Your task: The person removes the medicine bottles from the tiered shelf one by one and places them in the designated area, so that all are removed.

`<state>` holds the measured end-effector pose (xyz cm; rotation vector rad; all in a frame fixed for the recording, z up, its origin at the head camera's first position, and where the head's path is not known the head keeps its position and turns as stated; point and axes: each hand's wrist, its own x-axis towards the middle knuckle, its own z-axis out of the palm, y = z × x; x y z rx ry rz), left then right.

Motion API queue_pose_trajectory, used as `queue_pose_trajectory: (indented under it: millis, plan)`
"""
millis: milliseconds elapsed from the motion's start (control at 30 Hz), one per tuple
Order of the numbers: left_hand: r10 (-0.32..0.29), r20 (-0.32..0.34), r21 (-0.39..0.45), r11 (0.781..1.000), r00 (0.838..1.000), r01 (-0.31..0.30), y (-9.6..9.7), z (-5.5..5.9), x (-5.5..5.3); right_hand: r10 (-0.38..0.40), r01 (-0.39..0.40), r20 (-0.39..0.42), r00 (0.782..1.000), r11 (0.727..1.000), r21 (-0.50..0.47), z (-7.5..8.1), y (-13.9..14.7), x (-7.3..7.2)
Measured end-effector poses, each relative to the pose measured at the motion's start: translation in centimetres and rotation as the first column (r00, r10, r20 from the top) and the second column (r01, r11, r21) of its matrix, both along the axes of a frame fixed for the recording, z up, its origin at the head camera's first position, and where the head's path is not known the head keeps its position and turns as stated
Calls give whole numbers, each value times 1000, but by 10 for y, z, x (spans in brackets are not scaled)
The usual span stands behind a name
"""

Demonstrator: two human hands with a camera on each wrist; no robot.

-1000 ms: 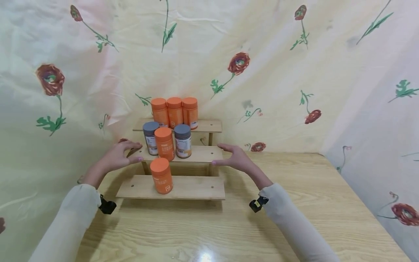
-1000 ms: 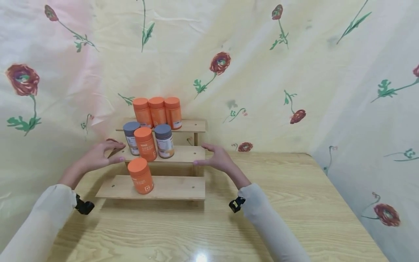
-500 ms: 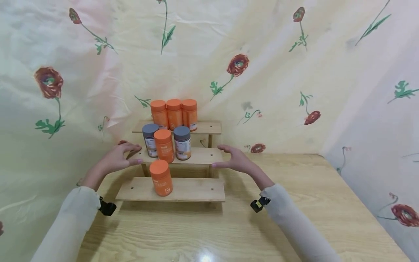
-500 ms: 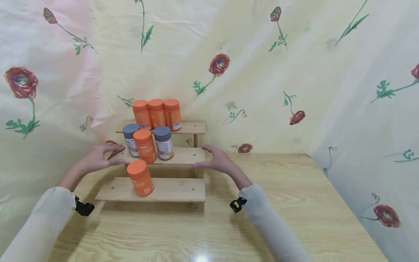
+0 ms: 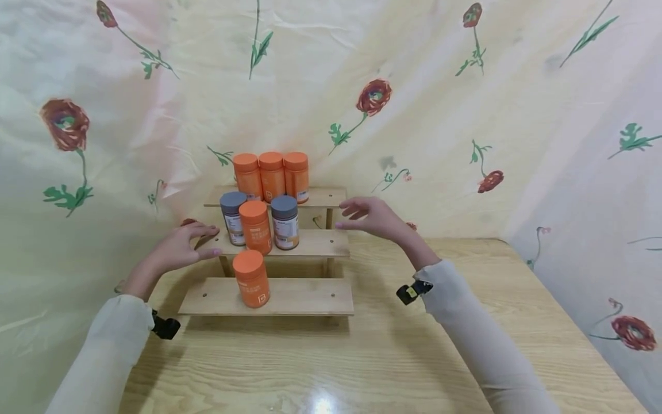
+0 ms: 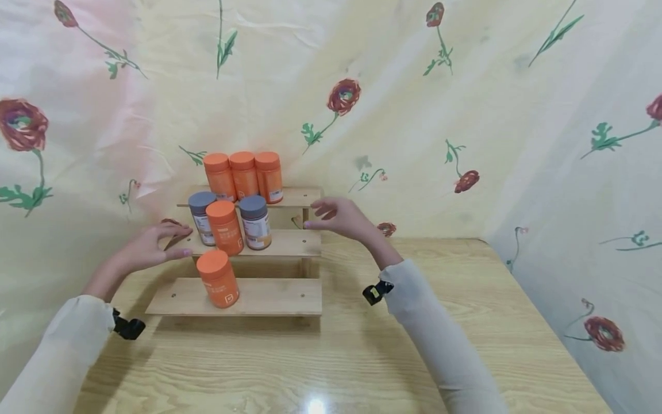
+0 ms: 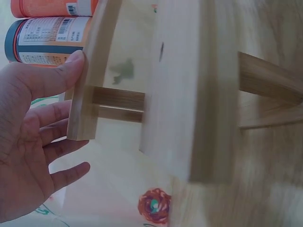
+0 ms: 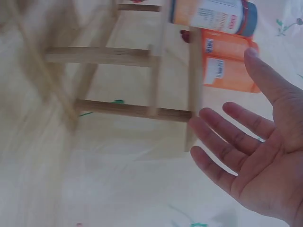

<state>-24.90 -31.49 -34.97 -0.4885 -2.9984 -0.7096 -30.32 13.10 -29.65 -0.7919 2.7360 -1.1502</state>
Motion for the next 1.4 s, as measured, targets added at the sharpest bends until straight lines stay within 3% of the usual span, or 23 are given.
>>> queue_pose_trajectory:
  millis: [233, 367, 600, 900, 1233, 1400]
  plan:
    - [-12, -4, 10, 1000, 1000, 12, 4, 10, -4, 13, -13, -9, 1000, 997, -74, 29, -11, -14]
    - [-7, 29, 12, 1000, 1000, 7, 8, 14, -4, 14, -16, -19, 1000, 995, -99, 39, -18, -22]
    - [-1, 34, 64, 998, 999, -1, 9, 5, -5, -1, -1, -12, 1000, 981, -192, 45, -33, -36]
    - [-12, 17, 114, 993, 1000, 10, 5, -2, -1, -7, 18, 42, 999, 959, -284, 38, -46, -50]
    - [21, -23, 106, 994, 1000, -18, 4, -6, 4, -11, 30, 52, 999, 929, -370, 24, -57, -51]
    - [22, -28, 107, 994, 999, -19, 3, -6, 6, -22, 42, 59, 998, 931, -362, 21, -61, -54]
